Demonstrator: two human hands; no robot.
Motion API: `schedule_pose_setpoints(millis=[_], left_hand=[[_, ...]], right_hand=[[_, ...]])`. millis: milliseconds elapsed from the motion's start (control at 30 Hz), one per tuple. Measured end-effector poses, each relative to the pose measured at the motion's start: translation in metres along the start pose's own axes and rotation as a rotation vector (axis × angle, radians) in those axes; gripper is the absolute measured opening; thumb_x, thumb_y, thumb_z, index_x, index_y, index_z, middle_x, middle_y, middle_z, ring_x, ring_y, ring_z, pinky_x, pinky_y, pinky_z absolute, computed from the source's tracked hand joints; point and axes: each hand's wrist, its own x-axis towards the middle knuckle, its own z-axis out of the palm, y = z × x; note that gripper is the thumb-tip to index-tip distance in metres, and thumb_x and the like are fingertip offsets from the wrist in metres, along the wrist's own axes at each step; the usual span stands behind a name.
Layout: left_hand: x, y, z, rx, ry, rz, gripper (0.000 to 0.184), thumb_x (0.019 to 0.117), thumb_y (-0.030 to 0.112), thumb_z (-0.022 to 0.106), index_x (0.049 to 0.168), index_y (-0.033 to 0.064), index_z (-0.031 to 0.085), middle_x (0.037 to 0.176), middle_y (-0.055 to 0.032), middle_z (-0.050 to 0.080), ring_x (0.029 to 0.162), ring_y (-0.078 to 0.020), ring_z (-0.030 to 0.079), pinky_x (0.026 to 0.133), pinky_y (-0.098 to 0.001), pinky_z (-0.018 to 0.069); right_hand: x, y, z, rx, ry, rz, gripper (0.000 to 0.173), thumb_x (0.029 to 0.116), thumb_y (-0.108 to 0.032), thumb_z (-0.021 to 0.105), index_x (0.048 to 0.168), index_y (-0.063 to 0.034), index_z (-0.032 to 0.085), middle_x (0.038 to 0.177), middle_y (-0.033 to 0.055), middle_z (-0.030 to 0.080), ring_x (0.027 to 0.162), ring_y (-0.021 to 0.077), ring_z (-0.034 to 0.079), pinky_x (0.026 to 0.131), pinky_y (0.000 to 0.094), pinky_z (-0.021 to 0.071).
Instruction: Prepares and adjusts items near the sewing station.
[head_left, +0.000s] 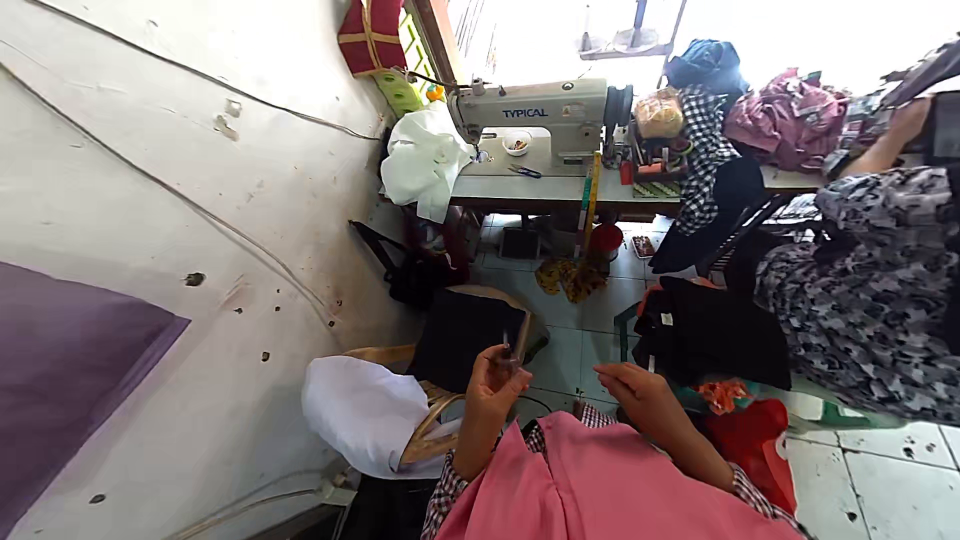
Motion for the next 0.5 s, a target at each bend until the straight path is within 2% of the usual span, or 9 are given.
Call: schedule_pose_setpoints(millis=[100,200,367,500], left_hand=[[0.016,-0.003,0.009,-0.030,0.005,-0.022,0.059,0.0857,-0.003,0.070,0.136,-0.0098,0.041,0.114,-0.0130,0.065,0.093,-0.0159,0.071,0.083,-0.0310,0.0617],[0.034,-0.001,0.011,-0.028,0.039,-0.071,0.060,0.0854,-0.007,0.069,0.138,-0.0111,0.041,0.117,-0.0149,0.064,0.095,-0.0157,0.071,0.085,-0.0290,0.0610],[0.076,-0.002,-0.004,-0.003,0.132,-0.054,0.047,0.0883,-0.005,0.067,0.132,-0.0108,0.051,0.111,-0.0125,0.071,0.098,-0.0143,0.072,0.089,-0.0271,0.0588],[0.117,-0.003,-0.018,-0.032,0.212,0.016,0.042,0.0896,-0.003,0.066,0.129,-0.0104,0.054,0.111,-0.0121,0.072,0.101,-0.0159,0.072,0.091,-0.0286,0.0588]], right_hand=[[0.013,0.010,-0.004,0.026,-0.008,0.024,0.026,0.1014,-0.016,0.057,0.112,-0.0002,0.076,0.097,0.0147,0.075,0.080,0.0212,0.073,0.077,0.0354,0.0613],[0.035,0.017,0.000,0.047,-0.033,-0.001,0.025,0.1007,-0.015,0.058,0.110,-0.0002,0.076,0.096,0.0147,0.075,0.081,0.0212,0.074,0.078,0.0359,0.0617],[0.082,0.025,0.005,0.054,-0.103,-0.029,0.024,0.1005,-0.015,0.058,0.110,-0.0013,0.076,0.097,0.0137,0.075,0.081,0.0198,0.074,0.078,0.0337,0.0612],[0.133,0.032,-0.002,0.030,-0.172,-0.056,0.025,0.1015,-0.015,0.057,0.111,-0.0005,0.075,0.099,0.0136,0.075,0.085,0.0203,0.074,0.081,0.0349,0.0609]])
